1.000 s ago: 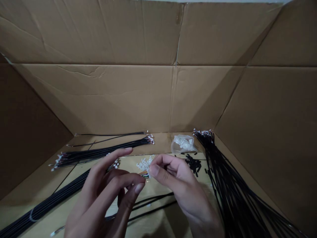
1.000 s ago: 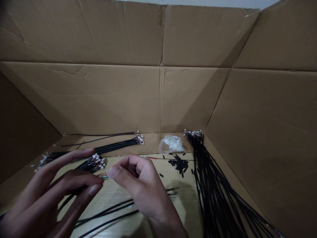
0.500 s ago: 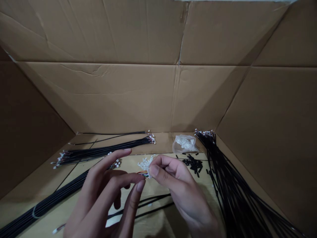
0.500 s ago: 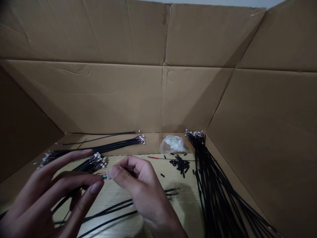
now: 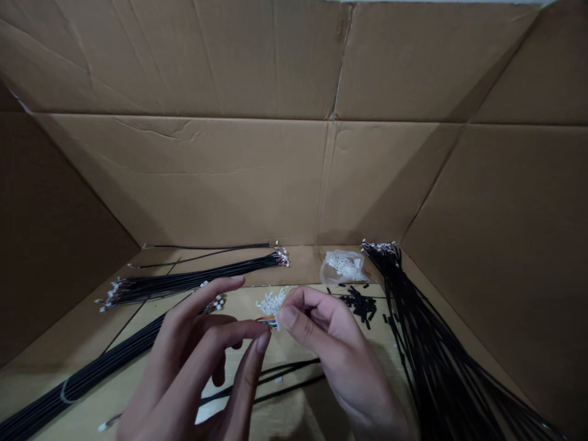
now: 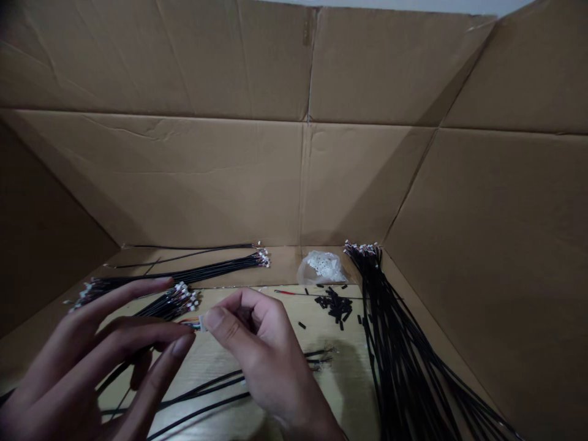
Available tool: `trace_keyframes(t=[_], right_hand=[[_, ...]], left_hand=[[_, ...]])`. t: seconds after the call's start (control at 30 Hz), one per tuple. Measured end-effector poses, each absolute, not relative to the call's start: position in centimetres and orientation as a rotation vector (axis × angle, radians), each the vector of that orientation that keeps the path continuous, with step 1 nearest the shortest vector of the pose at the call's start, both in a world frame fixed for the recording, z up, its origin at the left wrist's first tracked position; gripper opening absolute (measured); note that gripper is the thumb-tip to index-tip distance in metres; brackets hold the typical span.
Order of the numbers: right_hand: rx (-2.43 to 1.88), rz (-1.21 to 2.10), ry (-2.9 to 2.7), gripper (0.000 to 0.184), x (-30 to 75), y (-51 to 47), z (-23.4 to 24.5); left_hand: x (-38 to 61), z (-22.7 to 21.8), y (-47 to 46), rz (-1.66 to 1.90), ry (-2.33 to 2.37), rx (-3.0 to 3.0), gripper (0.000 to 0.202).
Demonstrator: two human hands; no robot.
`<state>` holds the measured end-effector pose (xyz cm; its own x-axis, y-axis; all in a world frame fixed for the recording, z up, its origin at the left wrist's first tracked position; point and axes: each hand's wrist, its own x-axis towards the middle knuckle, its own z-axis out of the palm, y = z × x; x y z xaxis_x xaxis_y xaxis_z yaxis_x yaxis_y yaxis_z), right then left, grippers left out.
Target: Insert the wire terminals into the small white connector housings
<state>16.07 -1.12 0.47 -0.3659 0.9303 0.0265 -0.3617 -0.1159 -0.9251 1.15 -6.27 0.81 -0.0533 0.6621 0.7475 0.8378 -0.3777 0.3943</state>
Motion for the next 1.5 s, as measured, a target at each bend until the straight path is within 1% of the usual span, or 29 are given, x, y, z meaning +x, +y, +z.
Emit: trace_keyframes(t=[0.13,0.27,0.47,0.77,0.9,1.03,1.17,1.33,1.5], right_hand=[[-0.777,1.61,-1.179,0.027,16.1,-1.2,0.6],[-0.764,1.627,-1.188,0.028,16.2,-1.1,0.7],[-0.806,1.598,-1.236,0.03,16.2,-1.3,0.9],[-0.951,1.272,-1.388,0.029,15.7,-2.4,1.0],[-0.95,1.106,-1.393,0.026,15.2,-2.5,0.8],[-0.928,1.006,-1.414,0.026,14.8,-2.5,0.9],[-0.908,1.078,-1.38,0.028,14.7,-2.4,0.9],[-0.91,1.348,-1.314,0.03,15.4,-1.8,0.9],[-0.833,1.459,-1.283,0.029,16.1,-1.6,0.8]], left_hand=[[0.9,0.6,-6.1,-1.404,-1.556,-2.054,0.01],[1.2,0.7,-6.4,-1.416,-1.649,-2.029,0.01],[1.6,1.0,-6.5,-1.398,-1.665,-2.036,0.01],[1.4,0.9,-6.3,-1.369,-1.65,-2.007,0.012],[1.2,0.6,-5.9,-1.315,-1.516,-2.008,0.015],[1.1,0.3,-5.6,-1.341,-1.481,-2.024,0.015],[1.2,0.4,-5.7,-1.346,-1.483,-2.009,0.014],[0.9,0.5,-5.5,-1.35,-1.519,-1.999,0.011],[0.6,0.1,-5.3,-1.457,-1.536,-1.931,0.008]])
